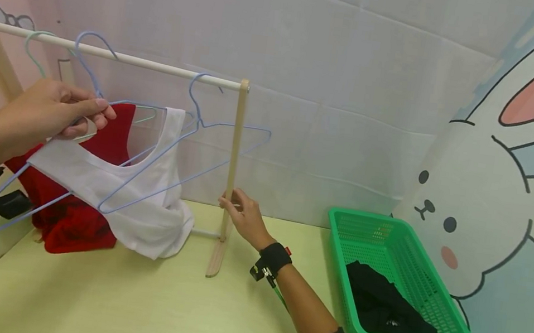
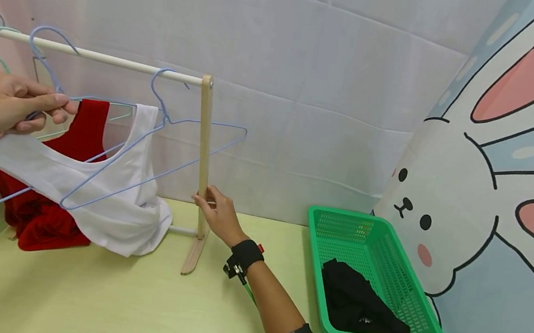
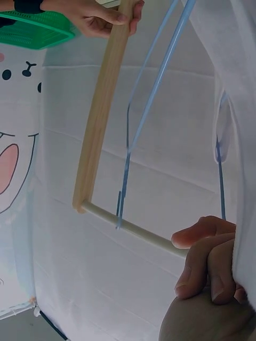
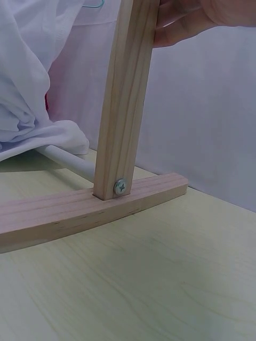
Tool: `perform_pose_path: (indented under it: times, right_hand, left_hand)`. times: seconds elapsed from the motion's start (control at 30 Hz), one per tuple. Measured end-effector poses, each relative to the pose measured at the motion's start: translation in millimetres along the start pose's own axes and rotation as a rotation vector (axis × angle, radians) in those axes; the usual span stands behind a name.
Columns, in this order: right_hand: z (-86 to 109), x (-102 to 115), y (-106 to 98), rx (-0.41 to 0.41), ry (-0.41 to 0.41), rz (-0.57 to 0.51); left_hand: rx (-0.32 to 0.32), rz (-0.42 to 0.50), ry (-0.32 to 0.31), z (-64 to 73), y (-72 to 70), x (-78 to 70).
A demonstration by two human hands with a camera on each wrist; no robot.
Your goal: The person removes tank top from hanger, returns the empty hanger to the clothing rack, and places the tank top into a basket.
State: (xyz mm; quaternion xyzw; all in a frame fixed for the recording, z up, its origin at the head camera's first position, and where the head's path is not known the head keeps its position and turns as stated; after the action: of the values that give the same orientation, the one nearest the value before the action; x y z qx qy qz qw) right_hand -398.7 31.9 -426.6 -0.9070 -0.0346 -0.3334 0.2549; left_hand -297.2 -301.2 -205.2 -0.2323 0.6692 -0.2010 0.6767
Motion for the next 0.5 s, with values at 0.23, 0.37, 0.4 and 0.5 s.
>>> perform_pose_path:
  times: [0.23, 0.37, 0.4, 0.5]
  right_hand:
    - [1.5, 0, 1, 0.006, 0.016, 0.005]
    - [1.6, 0, 0, 0.000, 0.018, 0.005]
    - [1.2, 1, 0, -0.002, 0.015, 0.005]
    - [0.4, 2, 0, -0.008, 0.009, 0.007]
  left_hand:
    - [0.005, -0.020, 0.002, 9.6, 4.9, 1.1]
    - [-0.029, -0.072, 0.027, 17.6, 8.4, 0.4]
    - [-0.036, -0.083, 0.034, 19.3, 8.9, 0.5]
    - [-0.046, -0.087, 0.048, 23.7, 9.4, 2.3]
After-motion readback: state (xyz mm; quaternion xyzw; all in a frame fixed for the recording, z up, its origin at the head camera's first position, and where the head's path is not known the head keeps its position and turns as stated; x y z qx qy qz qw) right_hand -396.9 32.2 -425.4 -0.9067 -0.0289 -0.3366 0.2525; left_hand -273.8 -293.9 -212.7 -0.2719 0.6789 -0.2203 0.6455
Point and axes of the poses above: each hand's wrist, its own z-axis away from the middle knuckle, its own y-axis out of the palm, x = y × z, the point moved 6 cm from there along -z, towards the middle knuckle, and after that the axes turned 8 degrees about -y, right-handed, at the moved point
